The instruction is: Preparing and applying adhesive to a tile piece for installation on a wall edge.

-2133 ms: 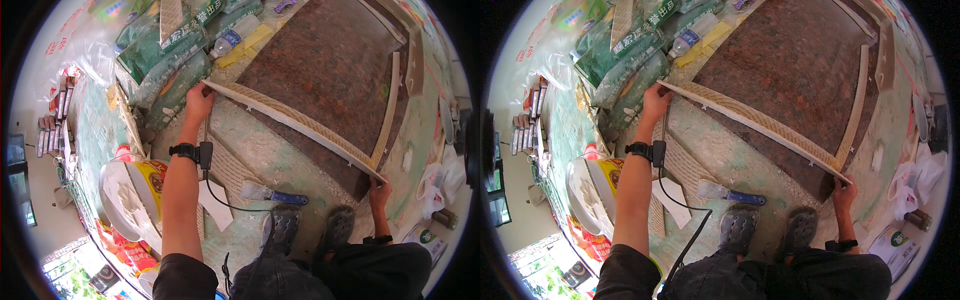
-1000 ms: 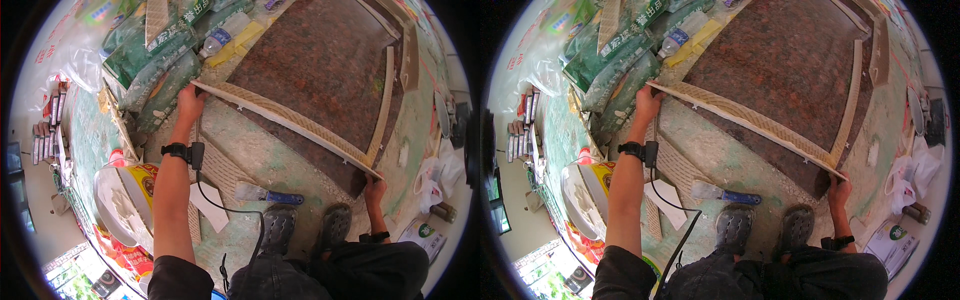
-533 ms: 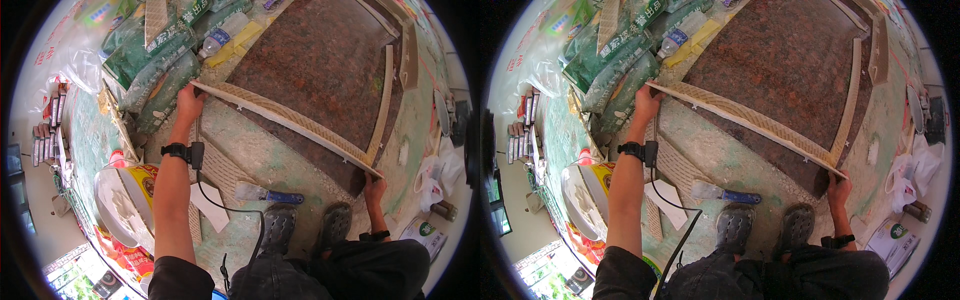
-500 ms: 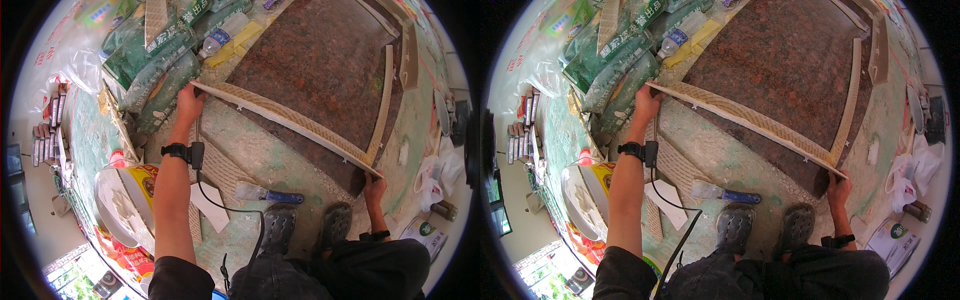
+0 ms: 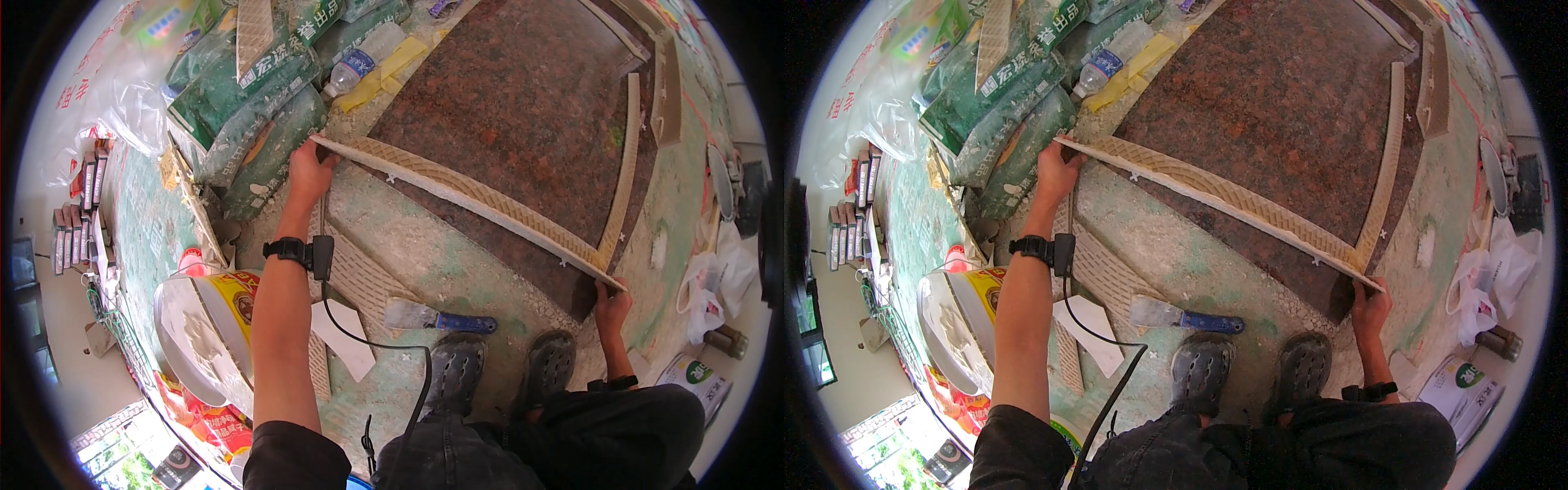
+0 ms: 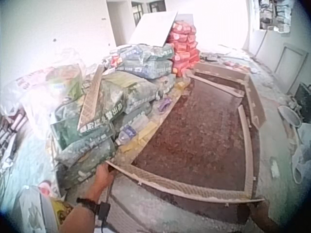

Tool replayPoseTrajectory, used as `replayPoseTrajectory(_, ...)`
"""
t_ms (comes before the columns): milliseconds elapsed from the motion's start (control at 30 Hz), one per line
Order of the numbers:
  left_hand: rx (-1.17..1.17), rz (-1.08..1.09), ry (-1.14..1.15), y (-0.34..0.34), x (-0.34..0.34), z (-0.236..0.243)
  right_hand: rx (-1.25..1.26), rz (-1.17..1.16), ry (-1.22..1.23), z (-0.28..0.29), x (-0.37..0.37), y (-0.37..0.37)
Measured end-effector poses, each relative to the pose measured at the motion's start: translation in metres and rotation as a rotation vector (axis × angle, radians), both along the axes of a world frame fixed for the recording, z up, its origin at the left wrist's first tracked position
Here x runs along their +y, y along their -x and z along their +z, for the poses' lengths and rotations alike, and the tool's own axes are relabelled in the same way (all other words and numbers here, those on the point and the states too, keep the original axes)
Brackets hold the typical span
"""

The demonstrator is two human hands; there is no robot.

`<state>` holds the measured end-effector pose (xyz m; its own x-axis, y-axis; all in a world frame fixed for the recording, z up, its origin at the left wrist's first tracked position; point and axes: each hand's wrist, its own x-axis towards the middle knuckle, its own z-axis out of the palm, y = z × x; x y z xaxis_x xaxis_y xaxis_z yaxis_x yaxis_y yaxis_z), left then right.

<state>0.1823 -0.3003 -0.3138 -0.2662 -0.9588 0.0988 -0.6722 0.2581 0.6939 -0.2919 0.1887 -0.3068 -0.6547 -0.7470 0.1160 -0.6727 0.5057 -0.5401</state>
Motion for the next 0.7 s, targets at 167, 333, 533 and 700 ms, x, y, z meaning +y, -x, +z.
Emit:
replayPoseTrajectory(167,-0.023,-0.007,0.044,0.001,0.002,0.001,-0.040,-0.027,0.021,-0.002,0.000,0.001)
replayPoseTrajectory(333,-0.068,0.005,0.029,-0.002,0.003,-0.001,-0.025,-0.050,-0.006,-0.002,0.000,-0.002)
replayPoseTrajectory(533,0.145,-0.060,-0.070,-0.005,0.001,-0.004,-0.106,-0.085,0.018,-0.007,0.003,-0.001)
replayPoseTrajectory(700,0.229,-0.064,-0.366,-0.023,0.001,0.023,-0.074,-0.092,0.026,-0.006,0.000,-0.003)
